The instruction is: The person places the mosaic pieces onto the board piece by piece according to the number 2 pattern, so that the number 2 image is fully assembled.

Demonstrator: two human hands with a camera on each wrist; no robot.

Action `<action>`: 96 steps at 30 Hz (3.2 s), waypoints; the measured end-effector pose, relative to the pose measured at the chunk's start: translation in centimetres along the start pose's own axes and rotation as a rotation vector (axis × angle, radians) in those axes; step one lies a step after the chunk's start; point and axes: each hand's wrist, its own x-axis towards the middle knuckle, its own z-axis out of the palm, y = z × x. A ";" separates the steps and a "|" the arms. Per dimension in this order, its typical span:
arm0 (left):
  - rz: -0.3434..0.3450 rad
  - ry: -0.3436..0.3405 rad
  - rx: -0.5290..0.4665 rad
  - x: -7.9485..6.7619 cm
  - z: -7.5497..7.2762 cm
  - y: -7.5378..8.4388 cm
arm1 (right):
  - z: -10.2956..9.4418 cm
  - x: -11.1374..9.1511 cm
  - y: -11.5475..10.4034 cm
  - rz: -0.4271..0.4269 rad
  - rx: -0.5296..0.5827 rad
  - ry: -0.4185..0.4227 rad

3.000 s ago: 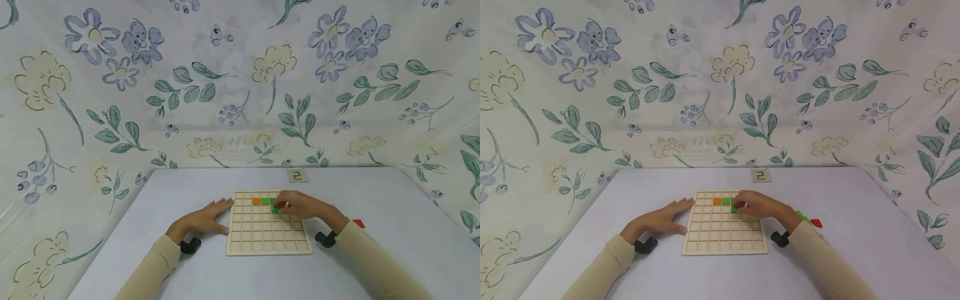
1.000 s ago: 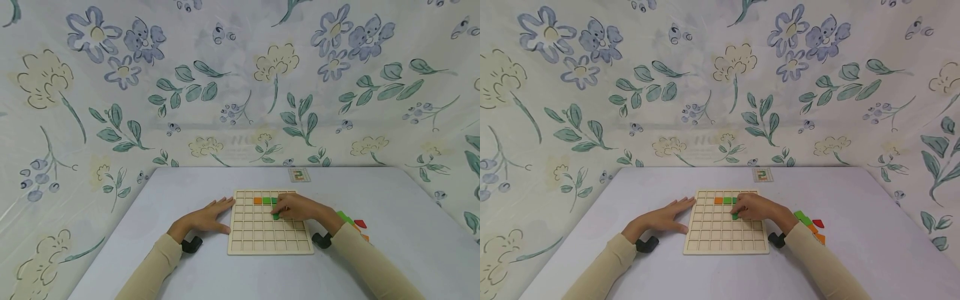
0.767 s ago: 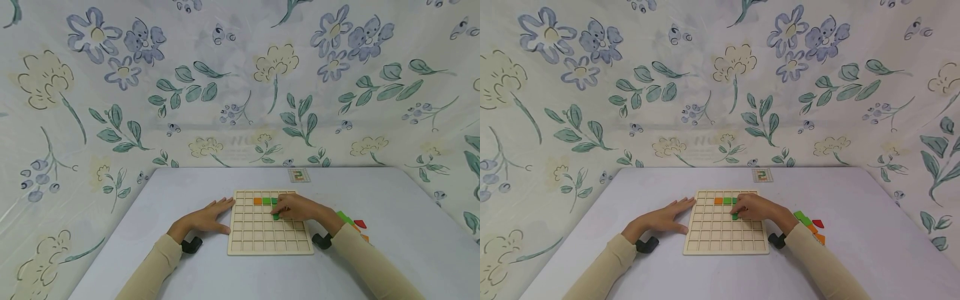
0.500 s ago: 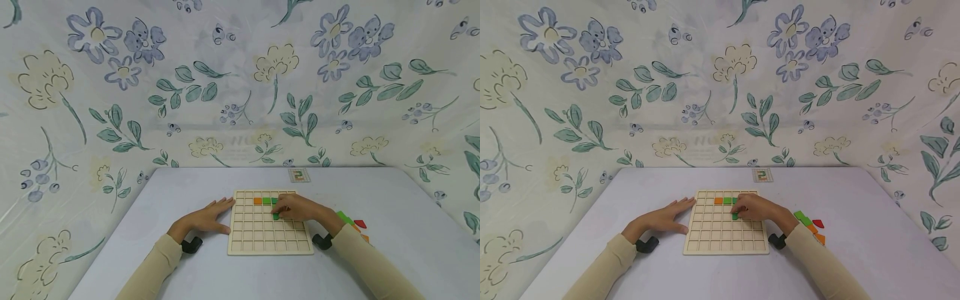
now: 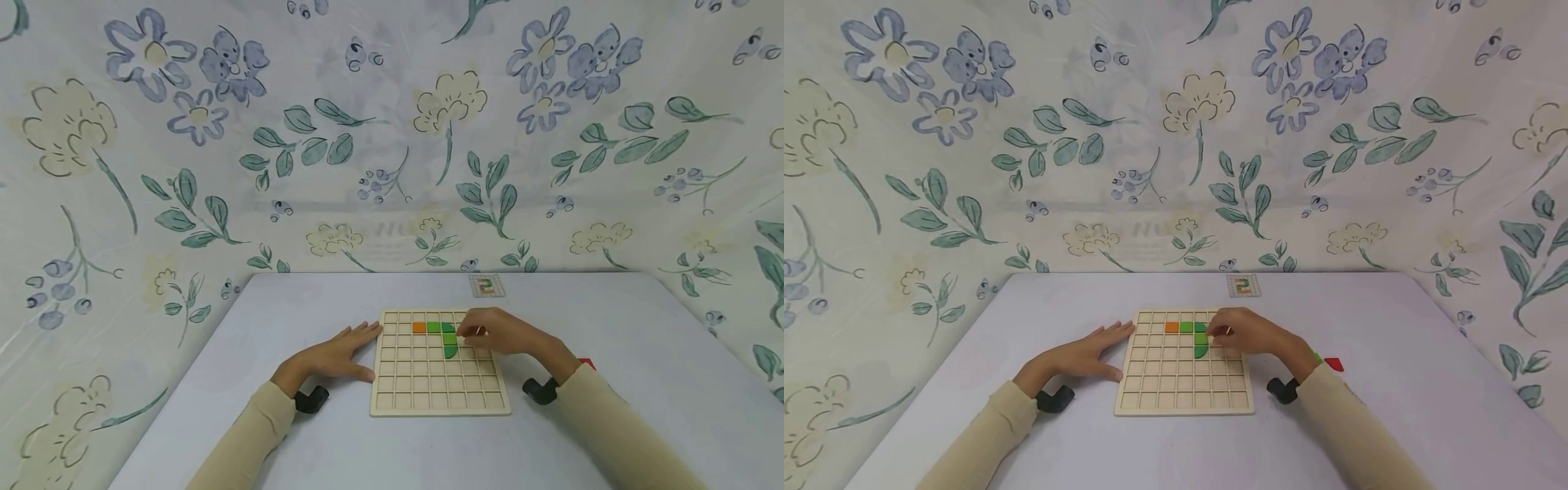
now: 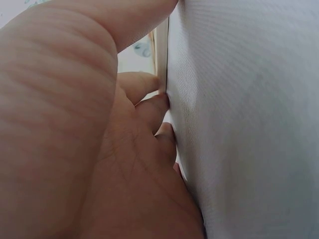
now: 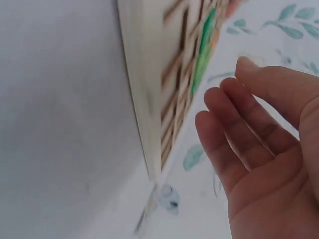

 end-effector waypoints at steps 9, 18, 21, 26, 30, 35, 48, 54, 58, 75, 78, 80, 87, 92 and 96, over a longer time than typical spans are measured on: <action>-0.002 0.000 -0.016 -0.1 -0.4 0.3 | -3.3 -3.6 0.7 0.044 -0.018 0.034; 0.009 -0.008 -0.023 -0.1 -0.1 0.3 | -4.6 -7.5 1.8 0.176 -0.032 0.079; 0.006 -0.005 -0.019 0.0 0.0 0.3 | -4.7 -8.8 2.3 0.197 -0.033 0.103; 0.010 -0.003 -0.015 0.1 -0.1 0.1 | -4.7 -10.5 3.1 0.234 -0.017 0.131; 0.013 -0.002 -0.013 0.2 0.0 0.0 | -4.5 -11.5 3.6 0.247 -0.015 0.153; 0.014 0.003 -0.021 0.0 0.0 0.0 | -4.3 -12.2 4.0 0.264 -0.014 0.173; 0.021 -0.013 -0.017 0.0 0.1 -0.2 | -3.4 -13.1 4.9 0.323 -0.002 0.190; 0.013 -0.004 -0.018 -0.3 0.3 -0.4 | -2.6 -12.9 5.7 0.329 0.034 0.186; 0.020 -0.007 -0.023 -0.3 0.4 -0.4 | -2.2 -13.0 6.0 0.329 0.030 0.186; 0.020 -0.002 -0.018 0.0 0.0 -0.2 | -2.4 -12.8 5.9 0.323 -0.008 0.177; 0.009 -0.003 -0.014 0.0 0.0 -0.1 | -2.2 -12.7 5.9 0.319 -0.009 0.175; 0.010 -0.007 -0.013 0.0 0.0 0.0 | -2.1 -12.8 6.0 0.316 -0.005 0.174; 0.038 -0.006 -0.021 -0.1 -0.2 0.1 | -1.8 -12.7 5.9 0.361 -0.008 0.167; 0.043 -0.002 -0.020 -0.2 -0.2 0.1 | -1.7 -12.4 5.7 0.360 -0.037 0.169; 0.040 -0.001 -0.016 -0.1 -0.2 0.0 | -1.6 -12.1 5.5 0.355 -0.079 0.175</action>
